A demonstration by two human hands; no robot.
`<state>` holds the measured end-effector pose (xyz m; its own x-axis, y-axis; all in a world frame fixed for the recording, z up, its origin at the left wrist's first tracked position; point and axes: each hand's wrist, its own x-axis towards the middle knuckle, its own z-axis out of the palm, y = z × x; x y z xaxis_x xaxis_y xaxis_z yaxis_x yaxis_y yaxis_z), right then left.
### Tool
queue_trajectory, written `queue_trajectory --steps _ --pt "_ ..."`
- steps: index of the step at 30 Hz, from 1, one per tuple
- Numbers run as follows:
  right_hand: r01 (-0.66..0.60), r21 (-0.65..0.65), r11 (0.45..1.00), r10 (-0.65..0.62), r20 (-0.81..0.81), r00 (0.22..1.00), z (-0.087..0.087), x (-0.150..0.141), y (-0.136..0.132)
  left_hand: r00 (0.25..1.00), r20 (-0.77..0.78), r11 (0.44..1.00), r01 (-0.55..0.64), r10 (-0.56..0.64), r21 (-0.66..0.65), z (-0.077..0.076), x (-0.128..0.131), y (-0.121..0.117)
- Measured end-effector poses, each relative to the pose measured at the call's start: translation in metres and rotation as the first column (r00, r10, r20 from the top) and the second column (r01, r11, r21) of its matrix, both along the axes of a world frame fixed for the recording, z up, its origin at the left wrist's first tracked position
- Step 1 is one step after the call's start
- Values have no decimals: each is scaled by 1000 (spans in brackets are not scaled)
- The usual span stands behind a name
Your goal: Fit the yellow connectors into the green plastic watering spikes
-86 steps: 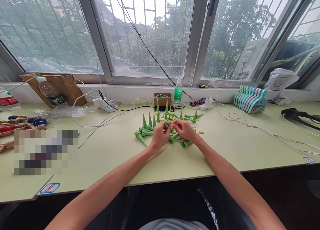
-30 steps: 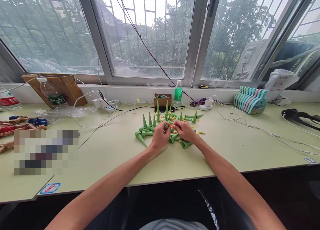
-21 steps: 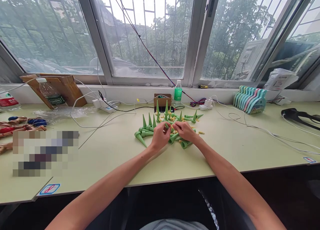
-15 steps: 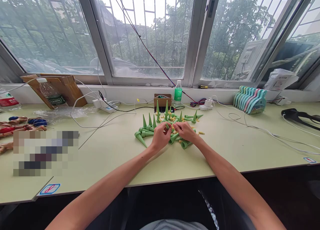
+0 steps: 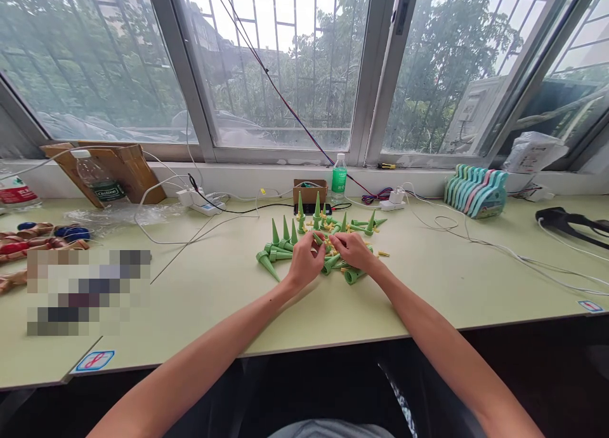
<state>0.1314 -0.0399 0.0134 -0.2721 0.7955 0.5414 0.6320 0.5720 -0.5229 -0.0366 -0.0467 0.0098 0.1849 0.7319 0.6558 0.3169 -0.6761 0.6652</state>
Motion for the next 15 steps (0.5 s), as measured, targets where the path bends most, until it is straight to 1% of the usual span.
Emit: queue_trajectory --steps 4,7,11,15 --pt "29 10 1000 -29 -30 999 1 -1 -1 1000 22 1000 13 -12 -23 0 1 0" --pt "32 21 999 -30 -90 995 3 -2 -3 999 39 1000 6 -5 -23 0 1 1" --pt "-29 31 999 33 -154 988 4 -2 -4 999 43 1000 6 -5 -28 -2 0 2" --pt "-88 59 994 95 -117 989 1 -2 -1 999 47 999 20 -19 -36 -4 0 3"
